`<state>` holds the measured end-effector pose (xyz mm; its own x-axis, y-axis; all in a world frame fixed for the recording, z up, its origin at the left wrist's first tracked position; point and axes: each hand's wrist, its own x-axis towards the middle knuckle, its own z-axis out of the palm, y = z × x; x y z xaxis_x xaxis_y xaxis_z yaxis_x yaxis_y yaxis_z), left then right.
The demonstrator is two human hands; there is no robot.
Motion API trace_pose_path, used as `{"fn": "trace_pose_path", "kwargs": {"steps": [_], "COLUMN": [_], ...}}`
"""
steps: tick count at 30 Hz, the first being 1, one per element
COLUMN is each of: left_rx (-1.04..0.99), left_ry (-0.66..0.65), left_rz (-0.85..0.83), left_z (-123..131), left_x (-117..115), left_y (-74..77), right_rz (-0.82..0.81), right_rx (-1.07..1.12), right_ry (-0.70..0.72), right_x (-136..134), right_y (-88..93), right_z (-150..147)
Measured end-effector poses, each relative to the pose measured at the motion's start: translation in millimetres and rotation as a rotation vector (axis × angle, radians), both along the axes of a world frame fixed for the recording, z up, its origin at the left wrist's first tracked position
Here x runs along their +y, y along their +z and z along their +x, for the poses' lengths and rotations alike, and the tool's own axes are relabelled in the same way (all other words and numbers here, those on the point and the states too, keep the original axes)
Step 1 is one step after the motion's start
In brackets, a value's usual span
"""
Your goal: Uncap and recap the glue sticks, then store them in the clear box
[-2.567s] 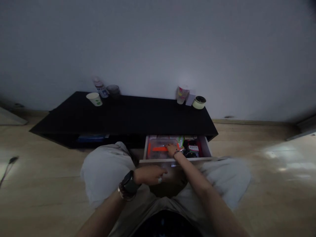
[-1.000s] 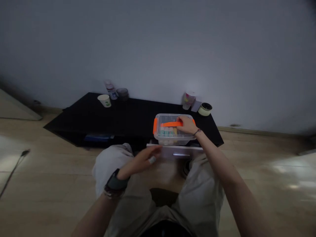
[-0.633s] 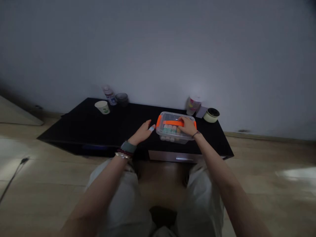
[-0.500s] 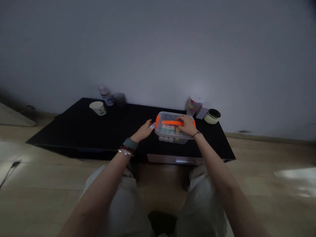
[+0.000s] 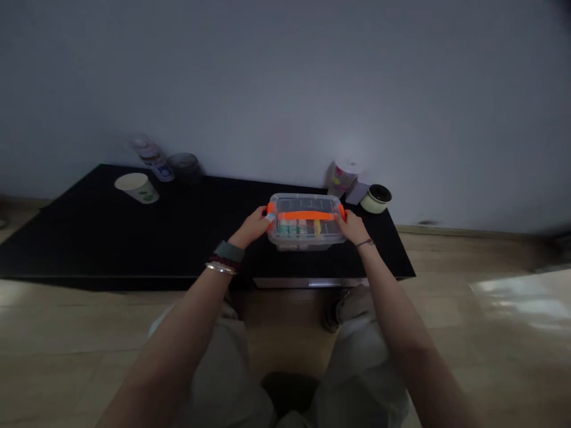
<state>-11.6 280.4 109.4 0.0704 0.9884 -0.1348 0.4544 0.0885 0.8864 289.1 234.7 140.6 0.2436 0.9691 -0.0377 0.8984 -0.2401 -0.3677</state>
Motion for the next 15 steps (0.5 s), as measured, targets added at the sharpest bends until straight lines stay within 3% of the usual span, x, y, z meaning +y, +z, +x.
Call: {"fn": "trace_pose_path", "kwargs": {"steps": [10,15], "left_rx": [0.143,0.119], "left_ry": [0.006,-0.003], "left_rz": [0.013,0.034], "left_z": [3,1], "left_x": [0,1], "left_y": [3.8,3.6], "right_rz": [0.054,-0.035], "right_rx": [0.152,0.334], "right_ry": [-0.024,-0.059], "right_x": [8,12], "right_y": [-21.0,-36.2], "right_z": [12,26]}}
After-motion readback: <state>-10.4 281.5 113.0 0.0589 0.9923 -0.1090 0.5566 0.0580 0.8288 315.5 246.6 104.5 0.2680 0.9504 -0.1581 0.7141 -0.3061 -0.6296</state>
